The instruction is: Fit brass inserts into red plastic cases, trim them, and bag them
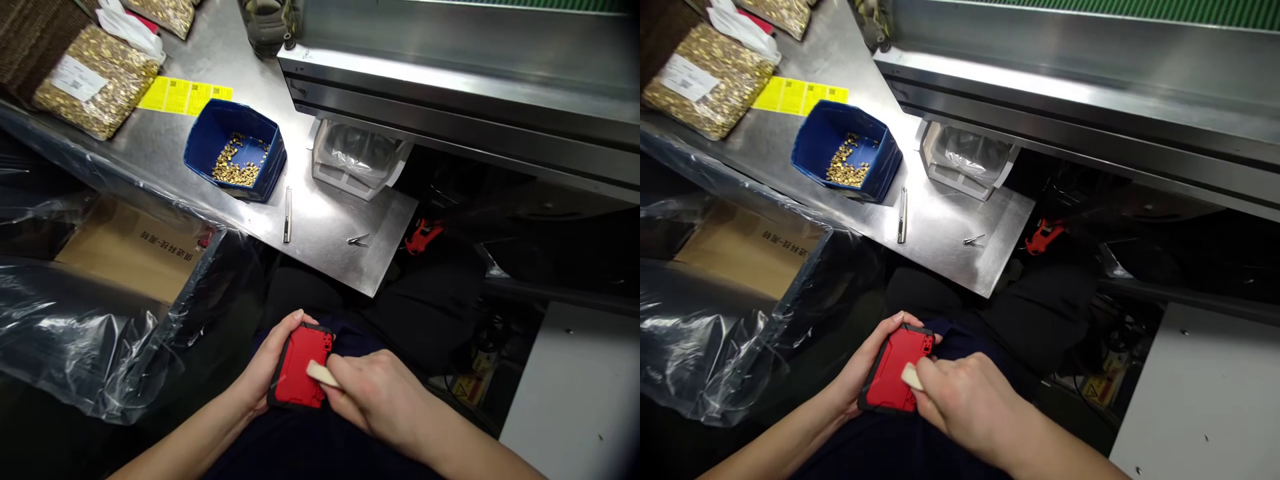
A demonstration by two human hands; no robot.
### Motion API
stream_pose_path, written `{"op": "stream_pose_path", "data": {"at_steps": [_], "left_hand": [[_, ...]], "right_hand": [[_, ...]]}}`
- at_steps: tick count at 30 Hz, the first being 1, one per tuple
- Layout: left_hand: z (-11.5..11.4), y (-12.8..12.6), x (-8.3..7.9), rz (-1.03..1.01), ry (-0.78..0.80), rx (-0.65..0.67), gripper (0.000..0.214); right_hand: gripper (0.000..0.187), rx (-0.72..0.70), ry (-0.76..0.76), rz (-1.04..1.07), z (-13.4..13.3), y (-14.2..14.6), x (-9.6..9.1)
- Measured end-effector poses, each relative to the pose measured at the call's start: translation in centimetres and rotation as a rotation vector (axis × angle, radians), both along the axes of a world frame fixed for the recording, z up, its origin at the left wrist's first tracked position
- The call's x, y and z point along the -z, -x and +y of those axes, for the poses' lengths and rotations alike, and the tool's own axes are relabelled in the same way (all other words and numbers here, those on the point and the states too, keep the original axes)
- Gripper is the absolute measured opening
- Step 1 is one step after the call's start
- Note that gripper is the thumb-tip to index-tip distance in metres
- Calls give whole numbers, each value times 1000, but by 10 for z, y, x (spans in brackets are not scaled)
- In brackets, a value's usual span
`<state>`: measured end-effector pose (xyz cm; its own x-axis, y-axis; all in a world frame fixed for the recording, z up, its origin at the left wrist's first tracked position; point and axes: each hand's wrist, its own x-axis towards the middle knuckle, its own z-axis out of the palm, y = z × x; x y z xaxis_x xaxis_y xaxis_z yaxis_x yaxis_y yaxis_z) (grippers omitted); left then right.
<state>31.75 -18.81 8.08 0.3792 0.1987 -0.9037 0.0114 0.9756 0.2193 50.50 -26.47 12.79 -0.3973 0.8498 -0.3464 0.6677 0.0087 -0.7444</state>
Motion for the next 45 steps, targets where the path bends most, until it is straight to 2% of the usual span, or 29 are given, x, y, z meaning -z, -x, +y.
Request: {"op": "stream_pose_path", "data": {"at_steps": [13, 16, 19, 25, 29, 35, 38, 42, 45], "left_hand": [[2, 1, 2, -6, -45, 20, 41], [2, 3, 3, -9, -8, 7, 41], [3, 6, 3, -2, 40, 3, 41], [4, 10, 3, -28, 92, -27, 39], [4, 11, 2, -23, 35, -32, 37], [7, 14, 5, -87, 197, -46, 36], [8, 16, 6, -105, 168, -69, 36], [7, 18, 6, -77, 153, -82, 34], [6, 19, 5, -81, 123, -98, 33]], "right_hand": [[16, -69, 108, -96, 6, 9, -7], [15, -79, 89, -100, 7, 11, -8], [18, -55, 150, -121, 9, 10, -7], [18, -108, 161, -143, 18, 13, -9], [19, -101, 154, -112, 22, 16, -9], [21, -37, 191, -14, 26, 10, -3], [20, -52, 177, 41, 26, 10, -4], [21, 24, 207, 16, 26, 12, -6], [18, -15, 184, 56, 26, 12, -5]]}}
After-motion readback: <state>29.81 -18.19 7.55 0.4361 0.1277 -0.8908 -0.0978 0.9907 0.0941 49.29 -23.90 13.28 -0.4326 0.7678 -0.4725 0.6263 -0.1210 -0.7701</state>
